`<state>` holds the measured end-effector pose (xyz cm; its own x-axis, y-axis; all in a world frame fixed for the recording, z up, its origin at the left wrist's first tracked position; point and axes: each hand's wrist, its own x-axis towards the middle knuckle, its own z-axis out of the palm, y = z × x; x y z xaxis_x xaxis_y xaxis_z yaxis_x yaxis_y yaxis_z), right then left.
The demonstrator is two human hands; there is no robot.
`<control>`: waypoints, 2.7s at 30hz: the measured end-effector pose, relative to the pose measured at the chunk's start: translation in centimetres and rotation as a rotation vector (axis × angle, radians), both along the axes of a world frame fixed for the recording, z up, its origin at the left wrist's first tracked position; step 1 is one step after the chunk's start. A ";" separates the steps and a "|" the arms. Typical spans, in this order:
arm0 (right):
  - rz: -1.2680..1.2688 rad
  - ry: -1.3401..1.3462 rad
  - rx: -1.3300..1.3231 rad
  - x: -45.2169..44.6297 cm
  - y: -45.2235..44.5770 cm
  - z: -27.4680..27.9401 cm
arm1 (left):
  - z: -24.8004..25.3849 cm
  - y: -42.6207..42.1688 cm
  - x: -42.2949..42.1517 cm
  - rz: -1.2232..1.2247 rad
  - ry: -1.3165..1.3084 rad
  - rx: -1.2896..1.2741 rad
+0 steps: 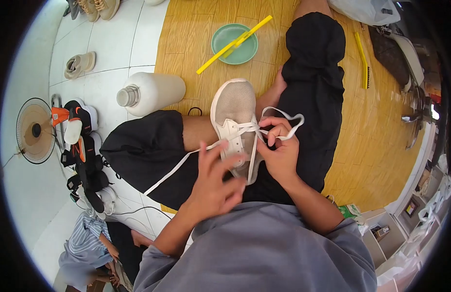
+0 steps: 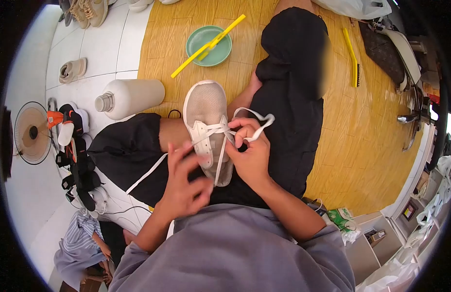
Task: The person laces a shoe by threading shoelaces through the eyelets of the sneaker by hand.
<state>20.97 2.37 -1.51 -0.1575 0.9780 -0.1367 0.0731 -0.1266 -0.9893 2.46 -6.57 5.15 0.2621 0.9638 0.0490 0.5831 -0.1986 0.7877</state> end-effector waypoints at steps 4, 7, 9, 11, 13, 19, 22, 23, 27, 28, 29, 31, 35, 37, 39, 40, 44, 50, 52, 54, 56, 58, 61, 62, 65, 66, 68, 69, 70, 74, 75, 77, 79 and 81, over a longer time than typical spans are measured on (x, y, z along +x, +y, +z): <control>0.017 -0.069 0.086 0.1 0.2 -0.2 | 3.3 -4.0 -2.1 -0.488 -0.577 -0.405; 0.023 -0.017 0.006 0.2 0.0 -0.2 | 3.7 -6.1 -5.5 -0.427 -0.797 -0.713; 0.057 0.041 -0.055 0.1 0.1 0.1 | 4.0 -6.8 -8.4 -0.264 -0.718 -0.812; 0.066 0.134 -0.170 0.0 0.3 0.8 | 3.7 -7.2 -10.6 -0.171 -0.653 -0.963; 0.065 0.259 -0.340 0.0 1.1 2.0 | 2.4 -7.8 -11.6 -0.133 -0.608 -1.162; 0.288 0.114 -0.279 2.6 3.5 1.4 | 2.6 -8.5 -8.9 -0.163 -0.253 -1.130; 0.363 -0.017 -0.250 2.2 4.2 1.8 | 2.9 -9.5 -8.3 -0.113 -0.224 -1.188; 0.382 -0.070 -0.236 2.1 4.3 1.9 | 3.3 -9.4 -8.5 -0.138 -0.180 -1.222; 0.448 -0.189 -0.175 1.8 4.7 2.8 | 3.7 -10.4 -9.3 -0.188 0.029 -1.372; 0.457 -0.204 -0.165 1.8 4.7 3.0 | 3.5 -11.1 -9.5 -0.226 0.003 -1.419; 0.466 -0.218 -0.156 1.7 4.7 3.2 | 3.1 -12.2 -9.7 -0.266 -0.024 -1.467; 0.471 -0.221 -0.146 1.6 4.8 3.2 | 2.8 -13.8 -9.8 -0.305 -0.071 -1.556; 0.473 -0.211 -0.136 1.3 4.7 3.1 | 1.7 -17.0 -9.7 -0.354 -0.148 -1.619; 0.473 -0.230 -0.130 1.1 4.6 3.2 | 2.8 -14.7 -9.4 -0.339 -0.074 -1.772; 0.455 -0.255 -0.127 1.0 4.4 3.3 | 4.4 -13.9 -9.7 -0.287 0.031 -1.598; 0.448 -0.250 -0.124 1.0 4.4 3.5 | 5.3 -14.6 -10.4 -0.245 0.091 -1.350; 0.420 -0.297 -0.001 0.6 3.5 4.5 | 11.1 -6.2 -9.8 -0.096 0.070 -0.797; 0.612 -0.570 0.641 1.4 0.8 5.0 | 2.1 1.9 -0.7 0.246 -0.079 -0.252; 0.691 -0.763 0.693 1.3 0.0 4.9 | -1.3 3.3 1.1 0.319 -0.041 -0.184; 0.642 -0.818 0.765 1.0 -0.6 3.0 | -3.4 4.3 1.4 0.315 -0.080 -0.165; 0.614 -0.821 0.816 0.4 -0.3 2.3 | -4.6 4.5 0.8 0.327 -0.202 -0.195; 0.600 -0.699 0.798 0.8 -0.1 2.6 | -4.9 4.2 -0.4 0.350 -0.411 -0.271; 0.613 -0.503 0.738 2.2 0.4 2.4 | -4.4 3.4 -0.4 0.432 -0.543 -0.304; 0.614 -0.466 0.694 2.6 0.4 2.2 | -4.6 3.0 -0.3 0.446 -0.552 -0.304; 0.603 -0.408 0.613 3.6 -0.2 2.2 | -5.8 2.5 0.4 0.522 -0.549 -0.255; 0.594 -0.409 0.630 3.5 -0.3 2.2 | -5.7 2.5 0.5 0.534 -0.550 -0.253; 0.604 -0.427 0.694 3.2 -0.1 2.4 | -5.9 2.2 0.0 0.452 -0.553 -0.350; 0.623 -0.444 0.736 3.0 0.1 2.8 | -5.7 2.0 -0.4 0.411 -0.550 -0.401; 0.640 -0.459 0.778 2.7 0.2 3.1 | -5.1 1.7 -0.8 0.376 -0.455 -0.418; 0.619 -0.425 0.785 2.1 0.1 3.6 | -0.8 1.2 -2.9 0.291 -0.151 -0.540; 0.595 -0.411 0.786 2.2 0.2 3.4 | 0.2 1.3 -3.9 0.268 -0.126 -0.650; 0.553 -0.401 0.788 2.0 0.5 3.2 | 0.1 0.1 -4.9 0.343 -0.134 -0.618; 0.518 -0.410 0.789 1.6 1.1 3.2 | 0.2 -0.2 -6.0 0.377 -0.034 -0.419; 0.534 -0.477 0.771 1.0 1.5 3.4 | 1.5 0.6 -6.4 0.412 0.140 -0.211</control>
